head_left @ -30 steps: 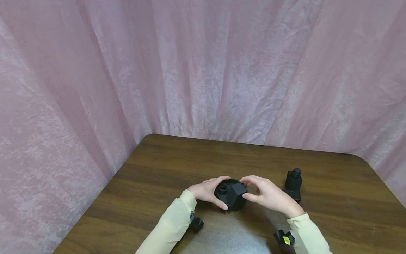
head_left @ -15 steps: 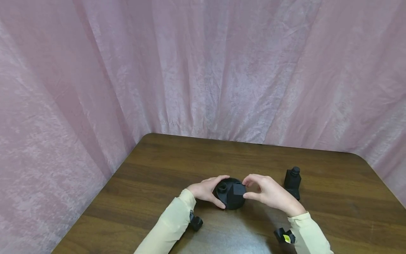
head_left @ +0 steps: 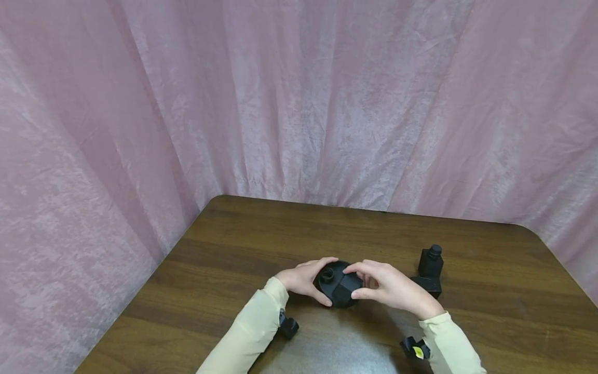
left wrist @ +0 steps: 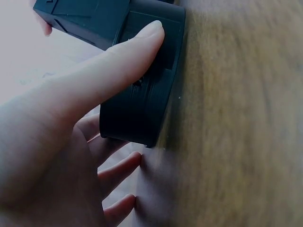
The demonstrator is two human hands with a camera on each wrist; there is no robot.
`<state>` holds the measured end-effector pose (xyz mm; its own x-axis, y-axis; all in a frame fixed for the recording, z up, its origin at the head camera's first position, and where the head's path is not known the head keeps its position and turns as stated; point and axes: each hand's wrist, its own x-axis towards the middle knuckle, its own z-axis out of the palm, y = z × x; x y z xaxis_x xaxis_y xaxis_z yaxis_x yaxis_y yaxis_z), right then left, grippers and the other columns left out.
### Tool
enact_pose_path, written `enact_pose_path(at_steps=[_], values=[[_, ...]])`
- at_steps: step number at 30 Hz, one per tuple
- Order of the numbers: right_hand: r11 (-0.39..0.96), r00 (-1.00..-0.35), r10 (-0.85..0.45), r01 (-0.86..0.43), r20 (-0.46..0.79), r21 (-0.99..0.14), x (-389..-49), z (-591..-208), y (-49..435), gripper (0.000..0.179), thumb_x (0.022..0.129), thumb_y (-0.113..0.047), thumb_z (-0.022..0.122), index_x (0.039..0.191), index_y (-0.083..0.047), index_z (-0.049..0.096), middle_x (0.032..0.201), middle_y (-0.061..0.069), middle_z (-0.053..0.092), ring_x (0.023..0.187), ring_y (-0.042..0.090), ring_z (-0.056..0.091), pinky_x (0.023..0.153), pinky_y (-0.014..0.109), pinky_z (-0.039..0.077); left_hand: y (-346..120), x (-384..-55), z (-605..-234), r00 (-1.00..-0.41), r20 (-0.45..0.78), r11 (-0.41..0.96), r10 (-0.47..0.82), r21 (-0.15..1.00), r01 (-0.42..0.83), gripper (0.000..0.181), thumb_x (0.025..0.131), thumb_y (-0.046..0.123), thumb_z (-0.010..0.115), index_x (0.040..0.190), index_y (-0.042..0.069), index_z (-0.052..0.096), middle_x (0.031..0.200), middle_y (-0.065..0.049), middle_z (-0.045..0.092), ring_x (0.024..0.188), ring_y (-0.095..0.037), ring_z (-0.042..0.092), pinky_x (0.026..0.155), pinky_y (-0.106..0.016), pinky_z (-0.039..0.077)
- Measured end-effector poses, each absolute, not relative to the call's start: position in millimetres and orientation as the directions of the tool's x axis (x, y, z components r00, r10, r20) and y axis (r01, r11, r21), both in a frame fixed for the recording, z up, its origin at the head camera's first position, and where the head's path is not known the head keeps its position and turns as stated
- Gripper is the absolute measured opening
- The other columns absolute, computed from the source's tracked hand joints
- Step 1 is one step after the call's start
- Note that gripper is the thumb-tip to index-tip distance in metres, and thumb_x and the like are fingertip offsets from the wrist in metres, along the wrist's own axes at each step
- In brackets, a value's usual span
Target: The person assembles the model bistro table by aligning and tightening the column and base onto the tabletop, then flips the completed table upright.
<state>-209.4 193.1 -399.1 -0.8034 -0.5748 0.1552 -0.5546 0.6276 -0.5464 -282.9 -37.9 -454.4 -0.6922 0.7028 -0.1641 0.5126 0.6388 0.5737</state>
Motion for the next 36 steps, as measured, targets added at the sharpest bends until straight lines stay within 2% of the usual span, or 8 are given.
enact_pose_path(at_steps=[4,6,9,14,20,25,31,36], values=[[0.614,-0.792,-0.589,-0.567,0.159,-0.549,-208.9,-398.4,194.2,0.044,0.078,-0.045,0.061,0.116,-0.023,0.056,0.097,-0.009,0.054,0.081,0.007,0.055,0.066,0.022,0.046,-37.6,-282.9,-452.7,-0.693,-0.166,0.641,0.702,0.571,0.513,0.098,0.063,0.044,0.078,0.140,0.028,0.020,0.135,0.002,0.041,0.123,-0.015,0.040,0.099,-0.039,0.034],[0.595,-0.780,-0.605,-0.577,0.161,-0.560,-208.6,-397.6,196.2,0.042,0.081,-0.043,0.060,0.118,-0.024,0.056,0.108,-0.008,0.055,0.091,0.011,0.056,0.070,0.025,0.048,-37.2,-282.7,-451.7,-0.692,-0.170,0.642,0.702,0.572,0.511,0.098,0.063,0.044,0.078,0.140,0.028,0.020,0.135,0.002,0.041,0.123,-0.015,0.040,0.099,-0.039,0.034],[0.569,-0.760,-0.631,-0.590,0.156,-0.573,-208.5,-397.5,199.1,0.039,0.085,-0.036,0.058,0.122,-0.023,0.054,0.119,-0.005,0.054,0.095,0.010,0.057,0.072,0.024,0.048,-36.7,-281.7,-450.6,-0.691,-0.181,0.645,0.699,0.578,0.501,0.098,0.063,0.044,0.078,0.140,0.029,0.020,0.135,0.003,0.041,0.122,-0.016,0.040,0.098,-0.040,0.034],[0.571,-0.767,-0.627,-0.571,0.136,-0.590,-210.0,-398.7,198.5,0.038,0.085,-0.033,0.058,0.121,-0.020,0.054,0.105,-0.007,0.059,0.081,0.003,0.056,0.067,0.020,0.047,-36.9,-281.5,-450.6,-0.690,-0.187,0.642,0.699,0.588,0.492,0.097,0.063,0.043,0.078,0.140,0.030,0.020,0.134,0.003,0.042,0.121,-0.015,0.040,0.098,-0.040,0.034],[0.586,-0.759,-0.636,-0.593,0.140,-0.552,-209.7,-400.6,191.7,0.044,0.083,-0.039,0.057,0.125,-0.029,0.049,0.093,-0.007,0.050,0.067,0.000,0.049,0.060,0.018,0.043,-37.8,-283.7,-452.8,-0.687,-0.175,0.630,0.705,0.598,0.495,0.098,0.061,0.043,0.079,0.140,0.029,0.021,0.132,0.004,0.042,0.119,-0.014,0.041,0.097,-0.038,0.035],[0.585,-0.746,-0.651,-0.611,0.142,-0.533,-208.2,-401.2,188.3,0.046,0.082,-0.043,0.056,0.127,-0.034,0.048,0.090,-0.001,0.046,0.060,-0.001,0.043,0.055,0.016,0.040,-38.5,-284.1,-452.5,-0.684,-0.190,0.639,0.704,0.591,0.493,0.098,0.061,0.046,0.078,0.140,0.032,0.020,0.134,0.005,0.041,0.121,-0.015,0.039,0.098,-0.040,0.034],[0.566,-0.729,-0.673,-0.615,0.124,-0.549,-208.0,-402.2,189.3,0.052,0.080,-0.044,0.058,0.129,-0.032,0.045,0.091,-0.004,0.045,0.058,0.000,0.042,0.054,0.016,0.040,-39.1,-282.1,-451.4,-0.662,-0.207,0.637,0.720,0.576,0.513,0.099,0.064,0.046,0.076,0.142,0.030,0.017,0.139,0.003,0.035,0.127,-0.019,0.033,0.101,-0.046,0.028],[0.551,-0.694,-0.706,-0.664,0.143,-0.505,-207.3,-404.9,190.3,0.049,0.083,-0.041,0.055,0.130,-0.034,0.043,0.096,-0.006,0.041,0.053,-0.003,0.038,0.051,0.015,0.038,-38.5,-281.0,-451.4,-0.657,-0.208,0.633,0.724,0.579,0.514,0.099,0.065,0.046,0.075,0.142,0.029,0.016,0.141,0.003,0.032,0.130,-0.020,0.030,0.103,-0.047,0.025]])
